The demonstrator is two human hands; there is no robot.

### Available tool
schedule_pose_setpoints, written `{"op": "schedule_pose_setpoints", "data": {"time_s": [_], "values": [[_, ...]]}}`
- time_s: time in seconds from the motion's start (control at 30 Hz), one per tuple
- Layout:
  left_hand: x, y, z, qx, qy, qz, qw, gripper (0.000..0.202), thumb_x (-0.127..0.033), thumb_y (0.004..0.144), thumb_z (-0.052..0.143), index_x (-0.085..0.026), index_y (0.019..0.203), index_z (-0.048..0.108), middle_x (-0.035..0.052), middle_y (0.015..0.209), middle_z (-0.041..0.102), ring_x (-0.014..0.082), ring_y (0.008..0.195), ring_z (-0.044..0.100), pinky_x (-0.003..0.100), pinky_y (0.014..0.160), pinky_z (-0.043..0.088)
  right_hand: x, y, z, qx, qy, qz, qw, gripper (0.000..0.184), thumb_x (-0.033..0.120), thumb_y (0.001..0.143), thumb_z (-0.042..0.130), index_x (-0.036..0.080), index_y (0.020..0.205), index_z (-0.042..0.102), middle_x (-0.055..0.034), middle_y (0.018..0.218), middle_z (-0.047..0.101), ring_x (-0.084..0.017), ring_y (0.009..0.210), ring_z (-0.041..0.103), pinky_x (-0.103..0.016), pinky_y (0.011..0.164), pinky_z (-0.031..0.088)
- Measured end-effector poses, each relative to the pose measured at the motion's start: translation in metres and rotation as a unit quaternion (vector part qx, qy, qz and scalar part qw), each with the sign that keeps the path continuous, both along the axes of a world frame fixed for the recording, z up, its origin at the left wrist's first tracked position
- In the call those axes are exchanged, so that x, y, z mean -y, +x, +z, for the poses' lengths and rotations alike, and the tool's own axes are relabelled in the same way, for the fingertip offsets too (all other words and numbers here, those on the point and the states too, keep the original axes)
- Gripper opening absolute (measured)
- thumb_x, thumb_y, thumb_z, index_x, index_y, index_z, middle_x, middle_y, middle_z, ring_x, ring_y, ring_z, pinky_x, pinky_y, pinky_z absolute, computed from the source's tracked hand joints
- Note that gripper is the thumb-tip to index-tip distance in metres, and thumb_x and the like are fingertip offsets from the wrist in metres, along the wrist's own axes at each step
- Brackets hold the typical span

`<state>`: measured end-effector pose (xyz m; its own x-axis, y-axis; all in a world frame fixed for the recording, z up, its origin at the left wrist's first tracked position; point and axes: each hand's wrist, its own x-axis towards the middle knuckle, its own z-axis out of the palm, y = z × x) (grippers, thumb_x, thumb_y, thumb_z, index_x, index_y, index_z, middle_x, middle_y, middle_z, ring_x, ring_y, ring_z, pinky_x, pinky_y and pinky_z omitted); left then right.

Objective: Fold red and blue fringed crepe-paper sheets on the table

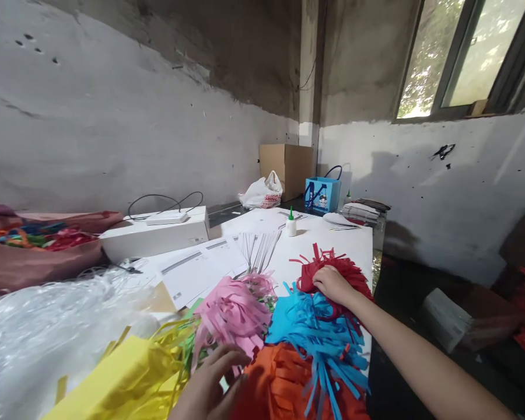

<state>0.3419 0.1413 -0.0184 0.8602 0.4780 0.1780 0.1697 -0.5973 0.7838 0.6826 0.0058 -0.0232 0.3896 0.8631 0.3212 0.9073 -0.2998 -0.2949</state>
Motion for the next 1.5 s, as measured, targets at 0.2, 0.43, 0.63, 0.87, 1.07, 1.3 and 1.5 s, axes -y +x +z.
{"op": "schedule_pose_setpoints", "data": {"time_s": [0.2,0.43,0.63,0.87,1.07,1.3,1.5], "values": [[-0.008,0.089,0.032,-0.021,0.057,-0.031,0.998,0.025,-0.035,0.088,0.055,-0.02,0.096,0.074,0.0098,0.101,0.073,0.0252,0.085,0.067,0.035,0.077,0.052,-0.007,0.012,0.02,-0.014,-0.017,-0.029,0.999,0.02,0.033,0.098,0.062,0.015,0.105,0.066,-0.0049,0.107,0.069,-0.021,0.099,0.067,-0.044,0.091,0.054],[0.001,0.216,0.011,-0.103,0.073,-0.063,0.99,0.02,-0.033,0.093,0.066,-0.016,0.103,0.068,0.0061,0.109,0.07,0.0222,0.099,0.067,0.045,0.09,0.054,0.002,0.019,0.018,-0.075,0.032,-0.048,0.996,0.019,0.033,0.099,0.061,0.015,0.098,0.067,-0.0027,0.096,0.07,-0.018,0.089,0.069,-0.04,0.086,0.056],[-0.006,0.264,-0.022,-0.139,-0.026,-0.067,0.988,0.029,-0.034,0.094,0.065,-0.016,0.117,0.064,0.0068,0.119,0.067,0.0241,0.1,0.067,0.043,0.085,0.058,0.027,0.015,-0.006,-0.132,0.111,-0.038,0.984,0.015,0.026,0.1,0.058,0.015,0.099,0.069,-0.0021,0.094,0.073,-0.017,0.089,0.07,-0.037,0.084,0.056],[-0.029,0.261,-0.038,-0.098,-0.187,-0.061,0.976,0.029,-0.035,0.096,0.062,-0.016,0.117,0.063,0.0074,0.114,0.068,0.0206,0.093,0.069,0.04,0.08,0.059,0.047,0.007,-0.034,-0.163,0.164,-0.043,0.972,0.02,0.014,0.095,0.051,0.019,0.093,0.071,-0.0001,0.083,0.075,-0.017,0.078,0.072,-0.027,0.074,0.053],[-0.036,0.259,-0.037,-0.061,-0.266,-0.049,0.961,0.031,-0.037,0.096,0.061,-0.016,0.119,0.062,0.0076,0.115,0.067,0.0209,0.094,0.068,0.041,0.08,0.059,0.05,0.002,-0.034,-0.109,0.175,-0.076,0.976,0.015,0.02,0.092,0.057,0.02,0.098,0.072,-0.0056,0.098,0.076,-0.025,0.094,0.069,-0.038,0.086,0.052],[-0.042,0.259,-0.034,-0.04,-0.293,-0.039,0.955,0.029,-0.036,0.096,0.061,-0.016,0.117,0.063,0.0068,0.111,0.068,0.0194,0.09,0.068,0.038,0.077,0.059,0.036,-0.005,-0.004,0.003,0.154,-0.036,0.987,0.015,0.017,0.095,0.061,0.02,0.106,0.069,-0.0052,0.107,0.069,-0.021,0.104,0.061,-0.037,0.097,0.043],[-0.038,0.259,-0.042,-0.048,-0.281,-0.029,0.958,0.029,-0.036,0.097,0.061,-0.016,0.117,0.062,0.0067,0.111,0.068,0.0193,0.089,0.069,0.038,0.076,0.059,0.004,-0.002,0.017,0.1,0.021,0.04,0.994,0.011,0.021,0.085,0.074,0.021,0.096,0.073,-0.0052,0.104,0.064,-0.024,0.105,0.057,-0.043,0.096,0.041]]}}
